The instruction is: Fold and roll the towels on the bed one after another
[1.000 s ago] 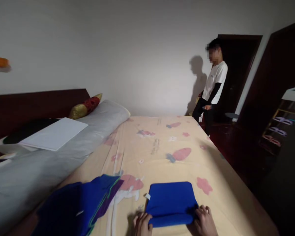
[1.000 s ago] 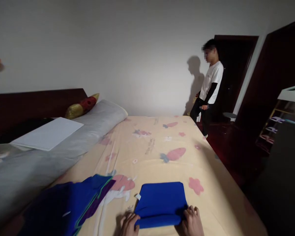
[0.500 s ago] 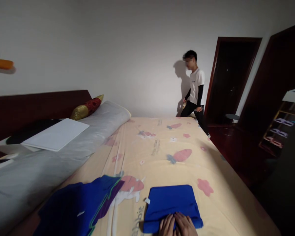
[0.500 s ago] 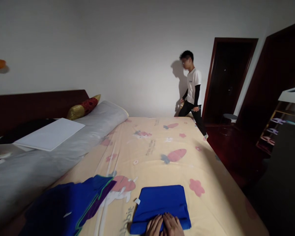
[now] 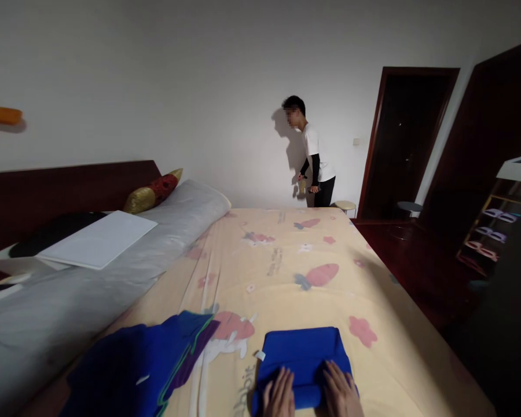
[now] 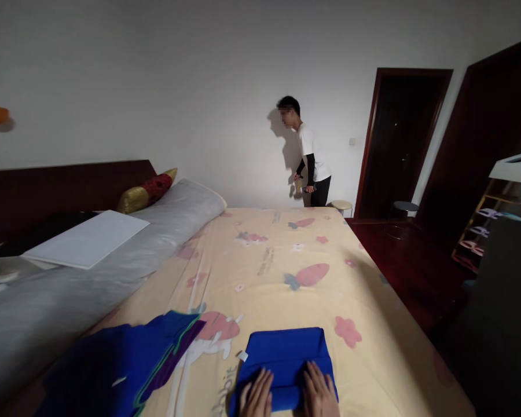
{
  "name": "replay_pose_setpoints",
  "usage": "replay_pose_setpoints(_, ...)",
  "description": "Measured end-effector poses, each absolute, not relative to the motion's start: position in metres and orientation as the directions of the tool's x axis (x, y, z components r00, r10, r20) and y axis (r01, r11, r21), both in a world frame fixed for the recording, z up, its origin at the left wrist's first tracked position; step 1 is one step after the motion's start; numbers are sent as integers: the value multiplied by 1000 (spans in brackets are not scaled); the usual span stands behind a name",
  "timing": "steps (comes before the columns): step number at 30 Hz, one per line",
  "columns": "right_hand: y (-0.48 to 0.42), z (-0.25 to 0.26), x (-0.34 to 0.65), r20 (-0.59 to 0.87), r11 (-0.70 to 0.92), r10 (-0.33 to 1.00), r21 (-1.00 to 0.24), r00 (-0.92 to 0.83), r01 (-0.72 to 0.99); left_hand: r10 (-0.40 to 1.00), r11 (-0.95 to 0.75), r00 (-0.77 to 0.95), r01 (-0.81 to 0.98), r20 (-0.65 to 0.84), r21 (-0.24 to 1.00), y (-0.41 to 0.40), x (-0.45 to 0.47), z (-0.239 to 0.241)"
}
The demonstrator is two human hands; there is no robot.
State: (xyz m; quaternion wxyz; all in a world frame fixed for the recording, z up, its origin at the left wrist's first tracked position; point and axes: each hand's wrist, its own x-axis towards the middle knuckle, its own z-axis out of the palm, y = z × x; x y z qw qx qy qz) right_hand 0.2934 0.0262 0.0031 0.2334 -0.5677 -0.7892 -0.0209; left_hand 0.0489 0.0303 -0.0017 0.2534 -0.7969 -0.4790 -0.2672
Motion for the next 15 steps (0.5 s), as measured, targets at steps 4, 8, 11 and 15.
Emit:
replay_pose_setpoints(4, 35, 13, 265, 365, 530, 827, -250, -428, 810, 668, -543, 485, 836, 565, -76, 36, 83, -6)
replay_pose_setpoints(8, 34, 10, 298, 496, 477, 796, -158, -348, 865, 853, -345, 295, 938, 431, 39, 35, 47, -3)
replay_pose_setpoints(11, 26, 6, 334, 535, 402, 789, -77, -302, 913, 886, -155, 121, 987, 447, 40, 29, 10, 9)
replay_pose_setpoints(15, 14, 4, 356, 454, 317, 861, -132, -227, 939, 818, -55, 28, 998, 575, 29, 15, -7, 22)
